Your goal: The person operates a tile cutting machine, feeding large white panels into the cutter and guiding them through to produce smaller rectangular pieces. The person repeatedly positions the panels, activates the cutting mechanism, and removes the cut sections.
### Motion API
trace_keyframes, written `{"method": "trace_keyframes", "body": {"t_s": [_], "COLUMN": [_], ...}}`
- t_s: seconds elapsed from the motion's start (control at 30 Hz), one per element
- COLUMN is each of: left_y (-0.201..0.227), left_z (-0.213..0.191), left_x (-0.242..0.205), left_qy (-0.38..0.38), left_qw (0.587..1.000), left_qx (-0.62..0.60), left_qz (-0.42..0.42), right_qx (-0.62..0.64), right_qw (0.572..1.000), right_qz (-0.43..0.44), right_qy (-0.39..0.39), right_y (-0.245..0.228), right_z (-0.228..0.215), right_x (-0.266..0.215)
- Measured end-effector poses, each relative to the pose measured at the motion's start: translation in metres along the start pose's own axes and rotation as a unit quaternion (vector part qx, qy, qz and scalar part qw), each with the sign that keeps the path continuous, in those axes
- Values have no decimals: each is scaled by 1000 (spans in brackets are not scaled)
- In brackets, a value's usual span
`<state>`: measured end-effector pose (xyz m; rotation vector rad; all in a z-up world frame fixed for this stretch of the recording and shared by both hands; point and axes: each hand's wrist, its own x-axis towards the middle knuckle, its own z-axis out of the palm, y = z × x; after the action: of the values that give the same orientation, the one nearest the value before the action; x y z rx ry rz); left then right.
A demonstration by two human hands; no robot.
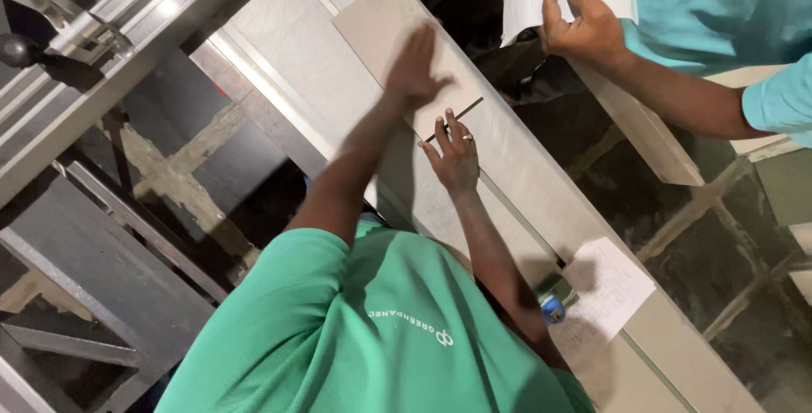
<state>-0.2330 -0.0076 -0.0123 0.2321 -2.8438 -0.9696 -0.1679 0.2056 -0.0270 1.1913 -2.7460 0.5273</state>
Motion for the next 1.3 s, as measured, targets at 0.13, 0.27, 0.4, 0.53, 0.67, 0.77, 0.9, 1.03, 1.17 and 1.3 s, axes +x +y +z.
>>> {"method": "trace_keyframes", "body": {"t_s": [0.13, 0.27, 0.4, 0.53, 0.67, 0.77, 0.9, 1.03, 1.17, 1.3], "left_y": [126, 184, 116, 28, -17, -23, -24, -25, -24, -22], "left_z": [48, 68, 30, -24, -58, -59, -55, -56, -55, -58], "left_x": [-21, -65, -81, -109, -148, -149, -146, -144, -149, -146], "left_qy": [-128, -202, -116, 111, 112, 92, 90, 104, 98, 96], "left_qw": [955, 845, 931, 993, 989, 989, 987, 986, 986, 987], "left_qx": [-89, -154, -177, -11, 48, 85, 101, 105, 97, 97], "left_qz": [252, 471, 299, 39, -78, -84, -83, -80, -90, -91], "right_qx": [-49, -4, -43, 3, 18, 9, 2, 48, 51, 60], "right_qw": [998, 1000, 997, 1000, 1000, 998, 995, 997, 997, 995], "right_qz": [-46, -17, -38, 14, -23, -55, -102, -67, -63, -72], "right_qy": [17, -13, 55, -16, -2, -30, -24, -5, 3, 18], "right_y": [6, 12, 5, 3, -6, -8, -17, -18, -18, -15], "right_z": [13, 14, 11, -2, -16, -28, -37, -41, -38, -35], "right_x": [4, -5, 2, 8, 23, 39, 42, 42, 38, 41]}}
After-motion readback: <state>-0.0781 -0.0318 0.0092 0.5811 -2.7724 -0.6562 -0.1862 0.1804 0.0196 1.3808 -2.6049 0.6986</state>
